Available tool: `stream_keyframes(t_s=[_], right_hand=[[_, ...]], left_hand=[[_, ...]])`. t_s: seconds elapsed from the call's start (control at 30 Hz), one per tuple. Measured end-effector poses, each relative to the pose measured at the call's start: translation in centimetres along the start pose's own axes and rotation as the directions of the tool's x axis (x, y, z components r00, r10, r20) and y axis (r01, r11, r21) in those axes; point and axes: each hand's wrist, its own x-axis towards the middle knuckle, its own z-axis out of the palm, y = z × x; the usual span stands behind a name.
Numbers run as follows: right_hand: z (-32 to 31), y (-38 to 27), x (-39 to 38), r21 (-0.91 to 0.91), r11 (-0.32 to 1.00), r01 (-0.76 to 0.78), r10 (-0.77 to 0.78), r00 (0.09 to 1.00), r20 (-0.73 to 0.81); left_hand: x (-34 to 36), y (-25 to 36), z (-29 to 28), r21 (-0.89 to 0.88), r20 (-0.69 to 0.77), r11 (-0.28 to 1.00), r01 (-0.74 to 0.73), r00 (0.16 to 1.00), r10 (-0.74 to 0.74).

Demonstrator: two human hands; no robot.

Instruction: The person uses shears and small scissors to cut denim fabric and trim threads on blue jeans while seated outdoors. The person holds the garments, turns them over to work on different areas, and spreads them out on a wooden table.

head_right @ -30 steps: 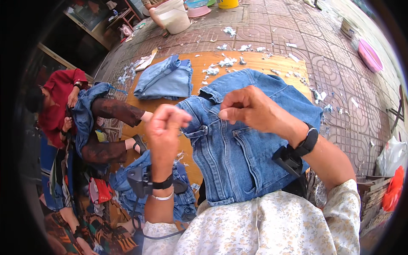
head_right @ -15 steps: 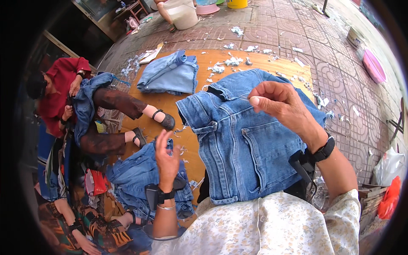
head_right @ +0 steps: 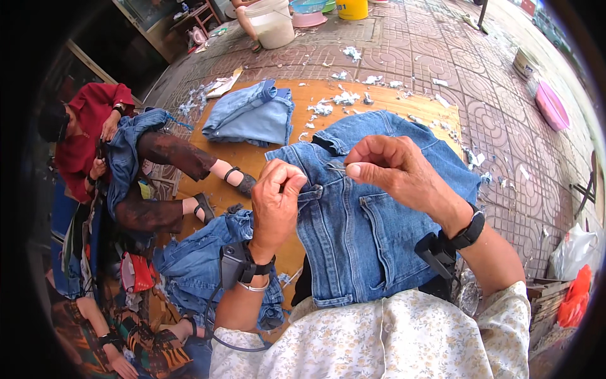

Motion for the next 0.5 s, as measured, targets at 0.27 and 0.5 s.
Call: stream_keyframes(t_s=[0.27, 0.5], right_hand=[[1.2, -0.6, 1.1, -0.364, 0.908, 0.208, -0.171, 0.976, 0.132], [2.1, -1.1, 2.1, -0.567, 0.767, 0.300, -0.210, 0.952, 0.221]], left_hand=[[-0.6, 0.1, -0.6, -0.360, -0.033, 0.903, 0.236, 0.964, -0.265], [-0.5, 0.7, -0.1, -0.691, -0.058, 0.687, 0.225, 0.930, -0.364]])
